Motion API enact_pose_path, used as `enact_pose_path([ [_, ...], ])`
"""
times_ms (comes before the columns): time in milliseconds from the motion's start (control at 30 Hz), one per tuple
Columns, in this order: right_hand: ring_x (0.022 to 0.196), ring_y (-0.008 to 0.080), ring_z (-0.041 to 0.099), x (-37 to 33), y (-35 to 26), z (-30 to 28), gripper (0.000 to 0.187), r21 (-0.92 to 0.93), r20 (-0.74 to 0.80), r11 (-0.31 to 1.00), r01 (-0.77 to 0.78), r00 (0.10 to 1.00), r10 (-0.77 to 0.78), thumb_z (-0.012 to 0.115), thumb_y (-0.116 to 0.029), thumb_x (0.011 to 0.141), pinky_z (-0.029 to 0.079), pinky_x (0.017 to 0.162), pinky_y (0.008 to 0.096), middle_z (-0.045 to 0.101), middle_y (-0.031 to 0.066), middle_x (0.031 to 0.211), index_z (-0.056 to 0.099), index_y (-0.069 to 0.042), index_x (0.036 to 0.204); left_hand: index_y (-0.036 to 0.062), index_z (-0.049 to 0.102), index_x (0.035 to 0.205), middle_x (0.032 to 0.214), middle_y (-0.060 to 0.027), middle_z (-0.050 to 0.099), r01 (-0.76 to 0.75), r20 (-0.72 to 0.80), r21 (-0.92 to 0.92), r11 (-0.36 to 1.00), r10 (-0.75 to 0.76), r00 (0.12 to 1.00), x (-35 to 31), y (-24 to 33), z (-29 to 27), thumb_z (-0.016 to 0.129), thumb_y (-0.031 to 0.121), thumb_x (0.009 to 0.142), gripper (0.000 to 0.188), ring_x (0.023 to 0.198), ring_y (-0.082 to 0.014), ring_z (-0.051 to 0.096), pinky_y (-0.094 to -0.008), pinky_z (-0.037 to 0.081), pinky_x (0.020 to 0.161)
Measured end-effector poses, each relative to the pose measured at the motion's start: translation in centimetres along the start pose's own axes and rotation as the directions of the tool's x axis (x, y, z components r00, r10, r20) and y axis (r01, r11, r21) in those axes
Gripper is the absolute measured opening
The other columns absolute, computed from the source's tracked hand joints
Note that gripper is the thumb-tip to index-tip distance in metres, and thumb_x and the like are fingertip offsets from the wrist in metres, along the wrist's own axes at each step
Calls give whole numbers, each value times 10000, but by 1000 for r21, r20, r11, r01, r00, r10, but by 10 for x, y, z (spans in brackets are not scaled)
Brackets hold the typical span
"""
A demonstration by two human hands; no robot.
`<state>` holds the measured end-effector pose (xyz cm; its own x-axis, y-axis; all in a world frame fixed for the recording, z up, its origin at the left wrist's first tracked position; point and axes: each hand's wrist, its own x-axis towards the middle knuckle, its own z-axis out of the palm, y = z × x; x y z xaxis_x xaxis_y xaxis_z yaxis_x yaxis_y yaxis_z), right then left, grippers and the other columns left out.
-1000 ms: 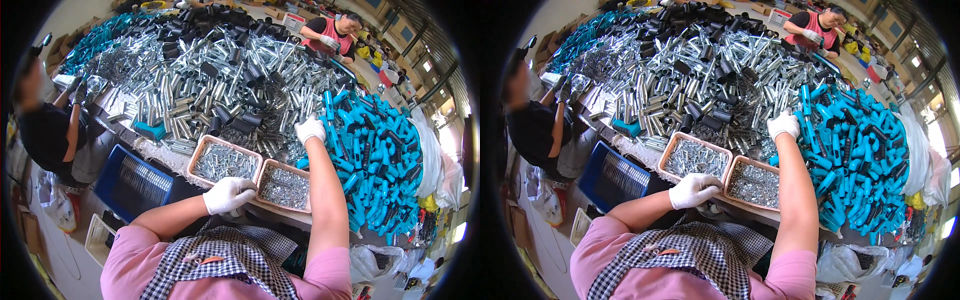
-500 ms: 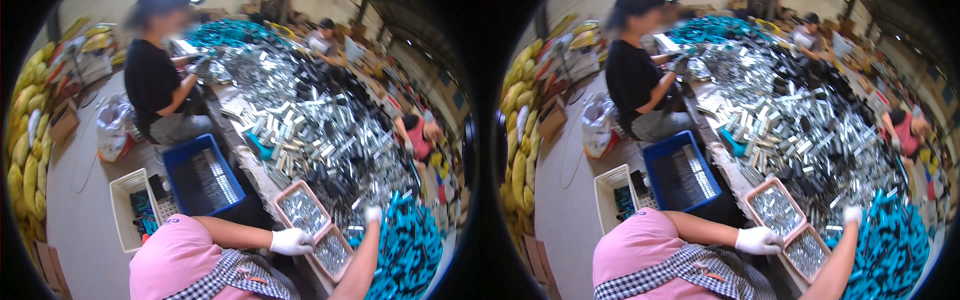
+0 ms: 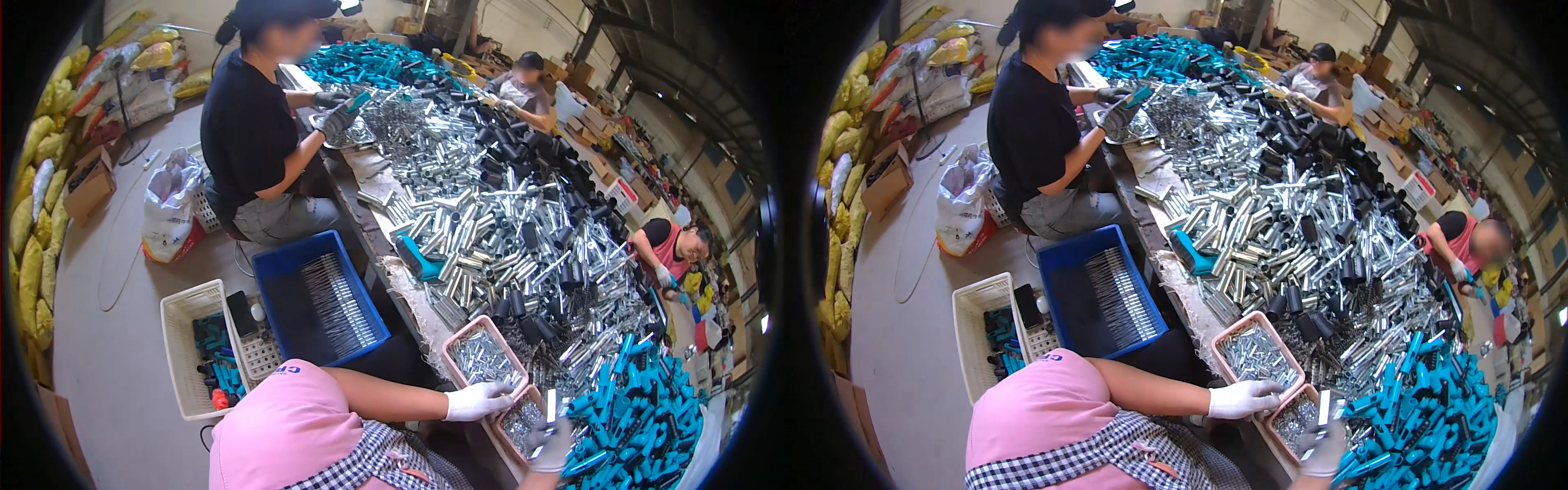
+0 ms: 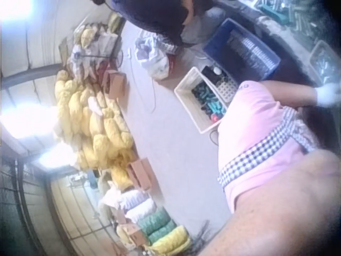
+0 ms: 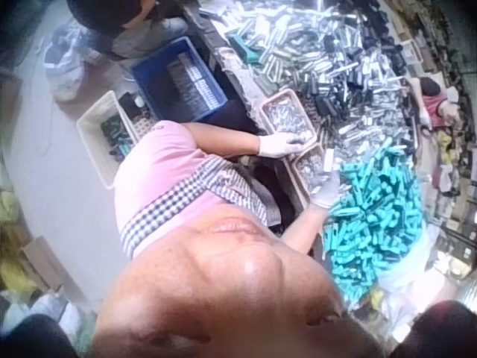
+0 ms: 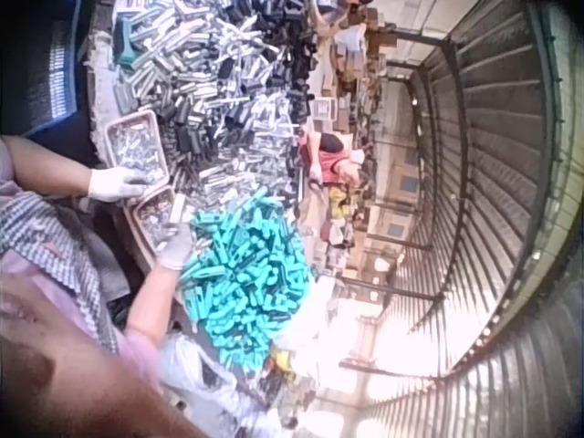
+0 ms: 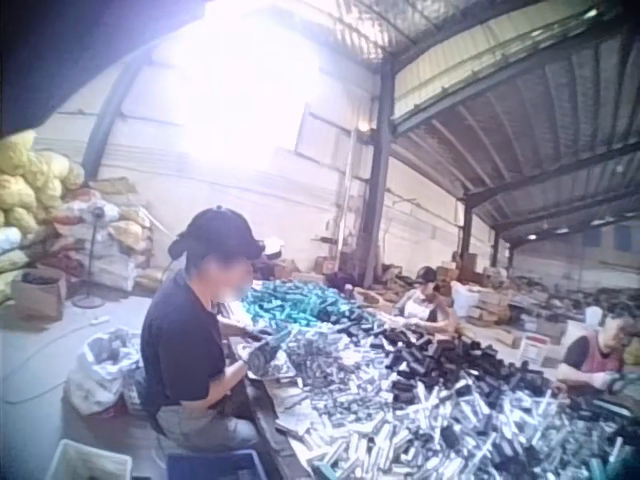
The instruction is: Manually assembling metal tubes and teal plastic handles into finished tool components at a factory workbench.
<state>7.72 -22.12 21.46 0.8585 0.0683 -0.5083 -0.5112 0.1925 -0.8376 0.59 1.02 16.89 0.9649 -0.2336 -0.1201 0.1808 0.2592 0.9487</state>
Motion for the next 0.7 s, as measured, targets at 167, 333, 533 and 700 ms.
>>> enact_pose_path([
  [167, 495, 111, 486, -86, 59, 49, 329, -206, 255, 964, 166, 961, -111, 495, -130, 862, 389, 397, 208, 561, 60, 759, 495, -39, 1178, 31, 621, 1185, 894, -11, 630, -172, 66, 128, 977, 165, 984, 1, -10, 9, 571, 312, 986, 348, 720, -81, 575, -245, 498, 651],
  [333, 583, 114, 510, -87, 77, 39, 235, -116, 158, 970, 213, 968, -194, 484, -137, 968, 456, 508, 255, 572, 72, 834, 479, -27, 1176, 36, 679, 1106, 906, -48, 679, -231, -131, 330, 915, 287, 949, -13, 8, -13, 663, 242, 923, 276, 773, -64, 610, -246, 527, 704],
  [533, 1061, 274, 638, -77, 99, 29, 366, -753, 458, 235, 614, 746, -483, 556, -16, 874, 479, 920, 376, 645, 203, 1165, 566, 65, 1231, 16, 704, 949, 947, -151, 674, -305, 12, 468, 829, 339, 941, -44, 15, 1, 757, 258, 770, 306, 876, -282, 669, -354, 528, 805],
  [700, 1137, 246, 565, -98, 112, 39, 682, -630, 450, 464, 623, 780, -435, 612, 18, 659, 416, 1018, 346, 572, 170, 1230, 461, 91, 1320, 16, 703, 846, 843, -143, 642, -397, 240, 408, 822, 323, 916, -53, -22, 12, 772, 259, 719, 282, 799, -297, 636, -373, 515, 722],
])
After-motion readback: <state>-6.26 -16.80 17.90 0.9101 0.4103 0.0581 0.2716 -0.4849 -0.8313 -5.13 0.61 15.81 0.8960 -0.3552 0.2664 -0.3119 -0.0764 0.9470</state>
